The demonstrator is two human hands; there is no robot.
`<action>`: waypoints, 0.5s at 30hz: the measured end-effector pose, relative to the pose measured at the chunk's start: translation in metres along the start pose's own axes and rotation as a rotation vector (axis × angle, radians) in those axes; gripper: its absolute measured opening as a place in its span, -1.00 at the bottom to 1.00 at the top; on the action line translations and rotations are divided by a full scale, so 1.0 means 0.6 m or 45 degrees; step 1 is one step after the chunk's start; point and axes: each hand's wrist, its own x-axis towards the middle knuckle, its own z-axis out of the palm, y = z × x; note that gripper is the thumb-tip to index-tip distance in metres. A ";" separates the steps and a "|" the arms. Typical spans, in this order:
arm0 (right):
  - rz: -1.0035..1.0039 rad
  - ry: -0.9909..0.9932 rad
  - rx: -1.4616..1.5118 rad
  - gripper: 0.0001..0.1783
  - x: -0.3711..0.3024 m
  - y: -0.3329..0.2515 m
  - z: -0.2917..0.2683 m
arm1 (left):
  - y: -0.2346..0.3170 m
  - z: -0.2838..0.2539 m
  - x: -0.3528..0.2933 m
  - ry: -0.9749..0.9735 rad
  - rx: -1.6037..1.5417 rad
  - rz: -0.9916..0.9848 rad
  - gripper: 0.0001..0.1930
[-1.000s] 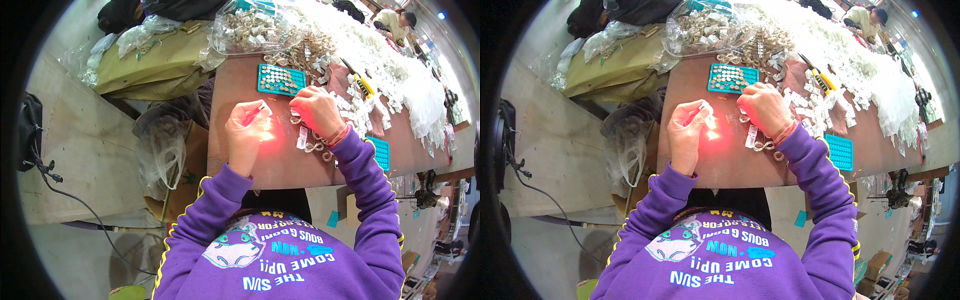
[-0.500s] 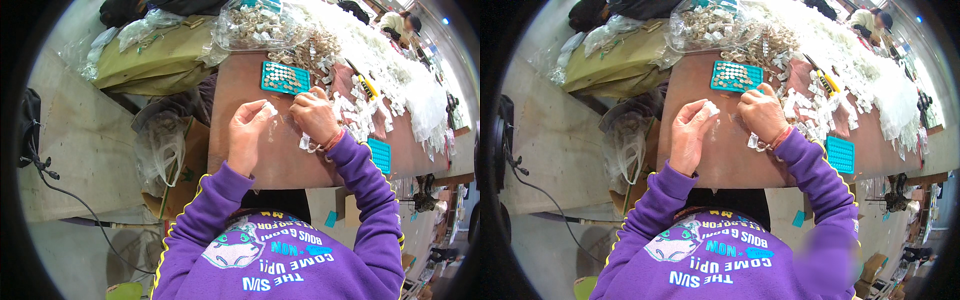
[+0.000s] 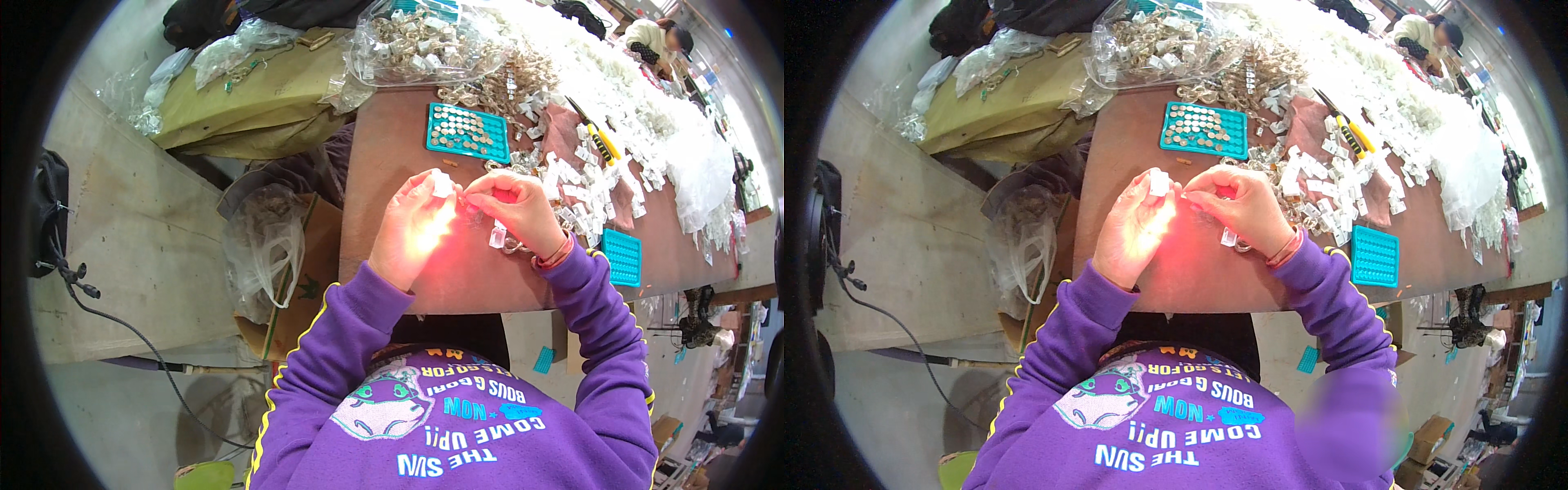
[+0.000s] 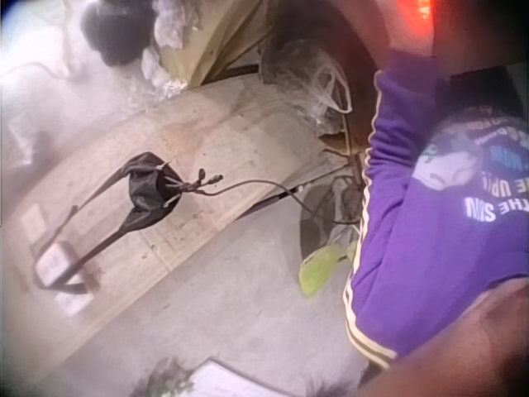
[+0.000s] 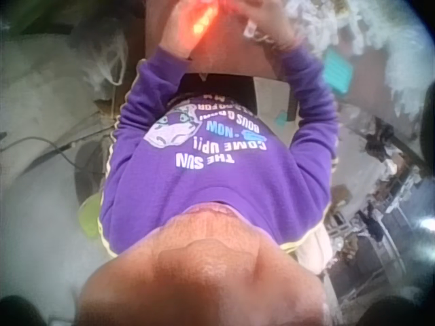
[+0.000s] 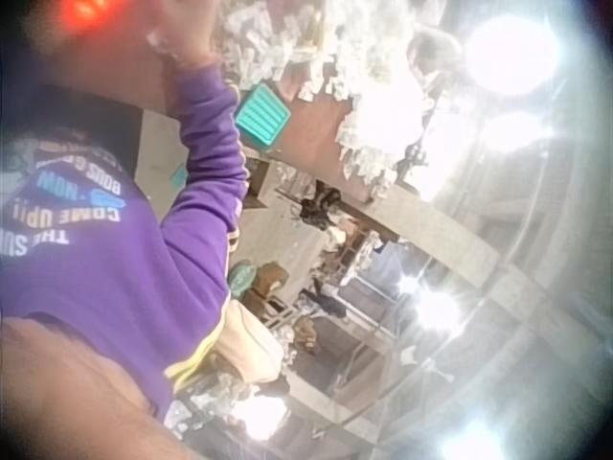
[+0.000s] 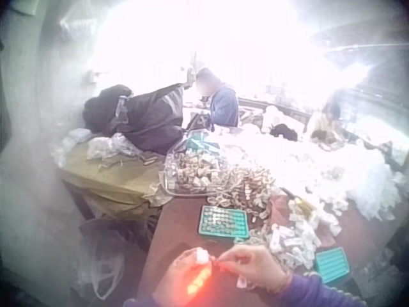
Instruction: The person repeatedly picks small white plastic housings and coiled wires from a table, inserts a small metallic component into each housing, and places the assembled units into a blue tray. The person occasionally tests the assembled units by connecting them to a power source, which causes a red light to illuminate.
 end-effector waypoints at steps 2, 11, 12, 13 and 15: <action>-0.054 0.051 -0.068 -0.90 -0.004 -0.002 0.009 | 0.000 -0.003 -0.001 -0.003 -0.007 -0.033 -0.76; -0.223 0.237 -0.387 -0.96 -0.003 -0.016 0.018 | 0.007 0.009 -0.006 -0.033 0.012 -0.082 -0.76; -0.242 0.259 -0.387 -0.96 -0.002 -0.018 0.014 | 0.007 0.012 -0.006 0.038 0.077 -0.049 -0.76; -0.306 0.225 -0.455 -0.97 -0.002 -0.019 0.009 | 0.004 0.015 -0.008 0.109 0.141 -0.019 -0.76; -0.200 0.223 -0.313 -0.94 0.000 -0.018 0.010 | 0.002 0.019 -0.008 0.162 0.188 0.011 -0.77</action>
